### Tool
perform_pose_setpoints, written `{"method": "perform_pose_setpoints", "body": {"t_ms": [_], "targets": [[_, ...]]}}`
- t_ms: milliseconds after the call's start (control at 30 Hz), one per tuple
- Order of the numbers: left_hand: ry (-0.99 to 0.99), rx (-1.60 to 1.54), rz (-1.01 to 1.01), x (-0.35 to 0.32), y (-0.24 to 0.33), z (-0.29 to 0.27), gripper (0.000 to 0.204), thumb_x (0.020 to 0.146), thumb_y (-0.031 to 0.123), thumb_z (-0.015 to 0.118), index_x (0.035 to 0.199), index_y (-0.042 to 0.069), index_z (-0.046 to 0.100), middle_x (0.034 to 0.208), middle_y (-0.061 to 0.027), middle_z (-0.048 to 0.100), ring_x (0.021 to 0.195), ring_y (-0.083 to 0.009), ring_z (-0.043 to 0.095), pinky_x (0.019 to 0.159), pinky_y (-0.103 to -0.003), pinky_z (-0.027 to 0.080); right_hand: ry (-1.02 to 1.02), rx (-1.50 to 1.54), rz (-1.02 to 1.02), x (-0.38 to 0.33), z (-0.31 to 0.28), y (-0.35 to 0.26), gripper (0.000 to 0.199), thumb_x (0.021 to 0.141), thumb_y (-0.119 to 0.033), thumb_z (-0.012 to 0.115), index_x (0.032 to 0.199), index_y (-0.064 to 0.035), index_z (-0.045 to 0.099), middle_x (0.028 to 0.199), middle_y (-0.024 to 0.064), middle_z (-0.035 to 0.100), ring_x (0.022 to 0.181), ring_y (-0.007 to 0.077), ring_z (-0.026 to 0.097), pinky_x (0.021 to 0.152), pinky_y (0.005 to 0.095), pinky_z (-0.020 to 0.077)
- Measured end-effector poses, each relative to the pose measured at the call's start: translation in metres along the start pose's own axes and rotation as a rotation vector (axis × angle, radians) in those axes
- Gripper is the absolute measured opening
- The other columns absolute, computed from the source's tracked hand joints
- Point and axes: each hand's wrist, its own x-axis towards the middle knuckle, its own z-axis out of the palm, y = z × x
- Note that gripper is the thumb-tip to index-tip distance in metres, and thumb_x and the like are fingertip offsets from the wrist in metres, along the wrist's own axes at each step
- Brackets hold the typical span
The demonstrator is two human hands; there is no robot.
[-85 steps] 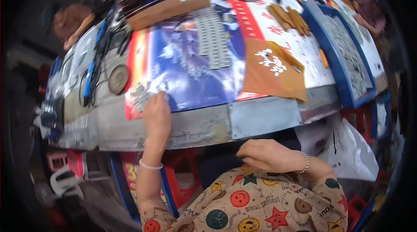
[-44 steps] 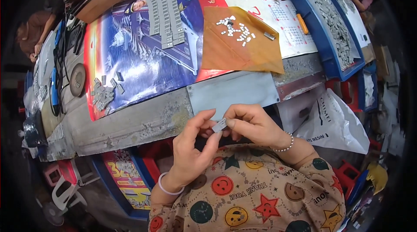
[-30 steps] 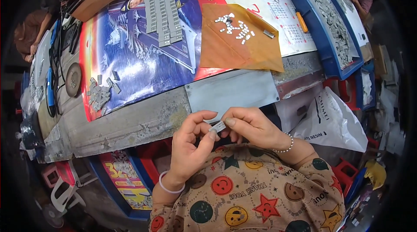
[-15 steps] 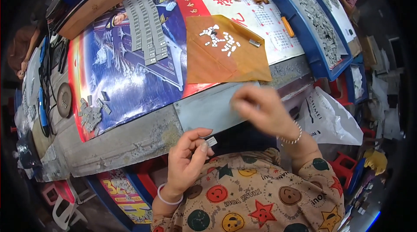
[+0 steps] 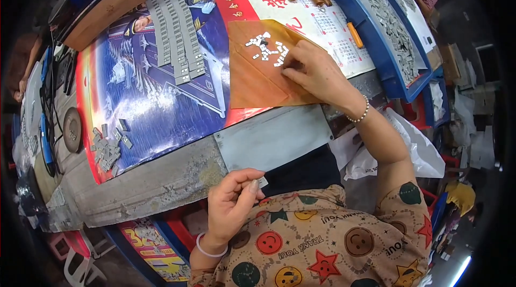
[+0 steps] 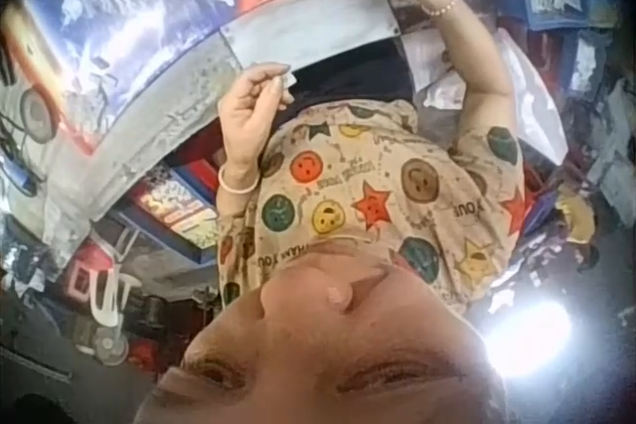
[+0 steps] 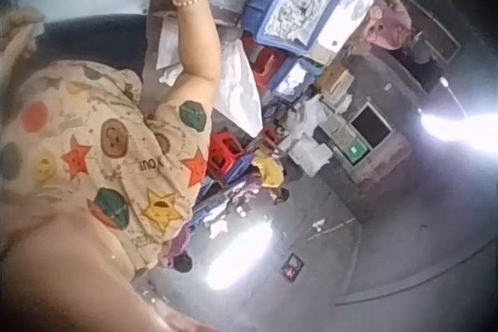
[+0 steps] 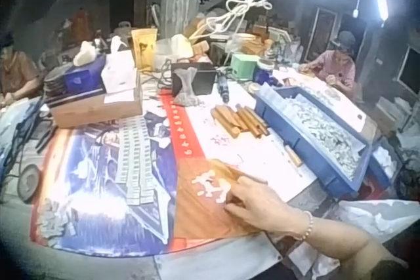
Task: Sorting and inspecting small metallic components at a workbench.
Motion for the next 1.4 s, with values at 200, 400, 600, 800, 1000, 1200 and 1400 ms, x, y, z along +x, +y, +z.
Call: {"method": "perform_pose_setpoints", "body": {"t_ms": [200,400,600,800,1000,1200,1400], "targets": [[0.003,0.006,-0.013,0.001,0.001,0.001,0.019,0.092,0.002,0.054,0.109,-0.004,0.059,0.077,-0.0027,0.062,0.071,-0.0055,0.058,0.063,-0.018,0.045,-0.043,0.019,-0.025,0.005,0.002,0.003,0.011,0.077,-0.005,0.067,0.082,0.0008,0.059,0.076,0.0096,0.053,0.07,0.022,0.056,0.063,0.0321,0.0453],[0.011,0.03,0.006,0.0,-0.001,0.002,0.019,0.091,0.003,0.055,0.109,-0.004,0.059,0.077,-0.0028,0.063,0.071,-0.0056,0.059,0.063,-0.018,0.045,-0.057,0.053,-0.041,0.007,0.001,-0.007,0.01,0.077,-0.003,0.063,0.084,0.0011,0.057,0.077,0.0106,0.055,0.07,0.0227,0.057,0.064,0.0326,0.0462],[0.017,0.087,0.032,0.001,-0.001,0.004,0.018,0.091,0.004,0.056,0.106,-0.003,0.061,0.072,-0.0011,0.063,0.068,-0.0048,0.059,0.061,-0.018,0.045,-0.052,-0.091,-0.136,0.005,0.005,-0.011,0.008,0.077,-0.001,0.059,0.085,-0.0003,0.057,0.078,0.0126,0.06,0.072,0.0257,0.06,0.066,0.0335,0.0487],[0.07,0.068,0.043,0.002,0.003,0.005,0.016,0.091,0.005,0.057,0.104,-0.003,0.062,0.069,-0.0003,0.062,0.064,-0.0042,0.058,0.057,-0.017,0.044,-0.011,0.323,-0.14,-0.037,-0.012,-0.073,0.015,0.078,0.001,0.066,0.092,-0.0006,0.062,0.083,0.0097,0.066,0.078,0.0206,0.066,0.07,0.0281,0.051],[0.093,0.032,0.058,0.011,0.005,0.018,0.017,0.091,0.006,0.059,0.105,-0.003,0.06,0.072,-0.0015,0.064,0.064,-0.0036,0.058,0.056,-0.017,0.044,-0.047,0.634,-0.166,-0.077,0.008,-0.096,0.017,0.078,0.0,0.065,0.094,-0.0016,0.06,0.081,0.0097,0.063,0.07,0.0235,0.063,0.064,0.0312,0.0496],[0.121,-0.004,0.082,0.008,0.003,0.019,0.012,0.091,0.007,0.059,0.099,-0.002,0.06,0.071,-0.0006,0.063,0.062,-0.0031,0.057,0.055,-0.017,0.044,0.053,0.615,-0.168,-0.092,0.02,-0.101,0.016,0.077,0.002,0.065,0.093,-0.0014,0.061,0.08,0.0096,0.063,0.069,0.0229,0.063,0.063,0.0306,0.0493],[0.144,0.082,0.089,0.003,0.003,0.017,0.009,0.091,0.006,0.059,0.094,-0.002,0.059,0.07,0.0001,0.062,0.061,-0.0026,0.056,0.054,-0.017,0.043,0.044,0.684,-0.049,-0.096,0.024,-0.104,0.012,0.081,0.0,0.063,0.093,0.0017,0.061,0.083,0.0112,0.064,0.073,0.0204,0.064,0.067,0.0282,0.05]]}}
